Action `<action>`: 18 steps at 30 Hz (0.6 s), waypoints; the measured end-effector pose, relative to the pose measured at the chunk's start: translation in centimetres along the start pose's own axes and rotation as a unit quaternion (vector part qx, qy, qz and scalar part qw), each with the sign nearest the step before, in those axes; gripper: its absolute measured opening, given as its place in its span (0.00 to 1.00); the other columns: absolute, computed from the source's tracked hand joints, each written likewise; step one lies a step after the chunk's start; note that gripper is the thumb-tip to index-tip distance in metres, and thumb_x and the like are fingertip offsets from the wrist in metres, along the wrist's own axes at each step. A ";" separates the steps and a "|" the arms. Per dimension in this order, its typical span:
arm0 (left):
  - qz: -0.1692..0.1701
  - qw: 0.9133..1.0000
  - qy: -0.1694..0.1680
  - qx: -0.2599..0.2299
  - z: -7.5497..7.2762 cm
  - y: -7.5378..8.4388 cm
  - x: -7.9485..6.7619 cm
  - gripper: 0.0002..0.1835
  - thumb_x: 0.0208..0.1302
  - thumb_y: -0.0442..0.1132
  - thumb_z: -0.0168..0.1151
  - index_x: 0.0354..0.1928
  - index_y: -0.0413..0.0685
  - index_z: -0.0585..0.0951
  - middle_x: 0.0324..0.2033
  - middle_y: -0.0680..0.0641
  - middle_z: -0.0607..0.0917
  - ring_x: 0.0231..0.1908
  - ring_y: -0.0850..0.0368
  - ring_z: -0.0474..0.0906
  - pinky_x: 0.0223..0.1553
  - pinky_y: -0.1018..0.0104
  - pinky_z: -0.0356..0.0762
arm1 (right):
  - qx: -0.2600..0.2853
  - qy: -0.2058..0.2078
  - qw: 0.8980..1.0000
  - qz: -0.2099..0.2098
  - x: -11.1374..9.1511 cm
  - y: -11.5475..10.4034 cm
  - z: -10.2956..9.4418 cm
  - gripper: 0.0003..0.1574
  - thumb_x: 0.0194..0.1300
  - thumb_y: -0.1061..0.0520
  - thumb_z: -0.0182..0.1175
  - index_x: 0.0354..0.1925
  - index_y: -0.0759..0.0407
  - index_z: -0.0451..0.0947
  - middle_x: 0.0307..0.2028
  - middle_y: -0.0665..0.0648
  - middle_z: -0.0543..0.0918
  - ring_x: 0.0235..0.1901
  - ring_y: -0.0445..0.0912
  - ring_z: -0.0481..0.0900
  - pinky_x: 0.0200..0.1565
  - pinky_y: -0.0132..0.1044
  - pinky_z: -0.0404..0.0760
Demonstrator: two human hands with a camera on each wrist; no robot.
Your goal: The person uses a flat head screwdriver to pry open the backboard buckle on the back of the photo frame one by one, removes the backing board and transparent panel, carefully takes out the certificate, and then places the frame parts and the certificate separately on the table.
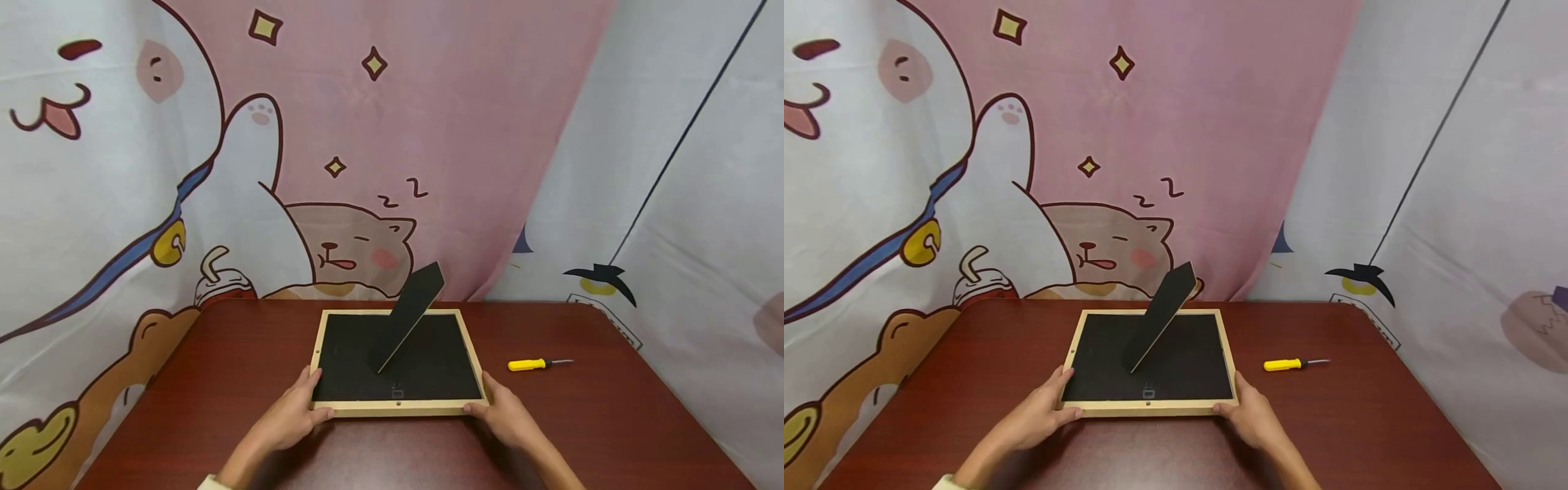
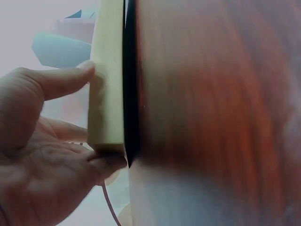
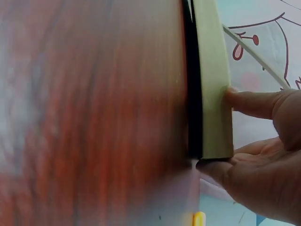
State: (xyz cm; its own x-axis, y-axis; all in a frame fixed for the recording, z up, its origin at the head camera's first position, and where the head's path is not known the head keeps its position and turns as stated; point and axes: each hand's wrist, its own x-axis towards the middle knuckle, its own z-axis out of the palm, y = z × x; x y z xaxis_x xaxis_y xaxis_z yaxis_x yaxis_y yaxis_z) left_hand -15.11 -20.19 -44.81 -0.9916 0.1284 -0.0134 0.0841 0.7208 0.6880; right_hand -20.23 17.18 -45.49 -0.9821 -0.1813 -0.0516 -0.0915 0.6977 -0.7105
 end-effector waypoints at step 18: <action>0.011 0.995 -0.002 0.098 0.8 0.3 -0.3 0.40 0.61 0.40 0.68 0.67 0.22 0.61 0.68 0.19 0.52 0.66 0.31 0.62 0.61 0.45 0.66 | -0.084 -0.007 0.996 -0.016 0.0 -0.6 0.5 0.53 0.59 0.53 0.69 0.67 0.83 0.53 0.61 0.80 0.68 0.60 0.66 0.72 0.59 0.60 0.69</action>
State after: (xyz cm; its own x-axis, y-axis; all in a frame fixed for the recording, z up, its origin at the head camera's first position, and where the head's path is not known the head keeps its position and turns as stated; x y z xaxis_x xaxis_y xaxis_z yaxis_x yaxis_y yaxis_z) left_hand -14.75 -19.47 -45.20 -0.9890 0.1480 -0.0041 0.1231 0.8371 0.5330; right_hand -20.10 16.47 -45.42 -0.9758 -0.2148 -0.0411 -0.1509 0.7973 -0.5844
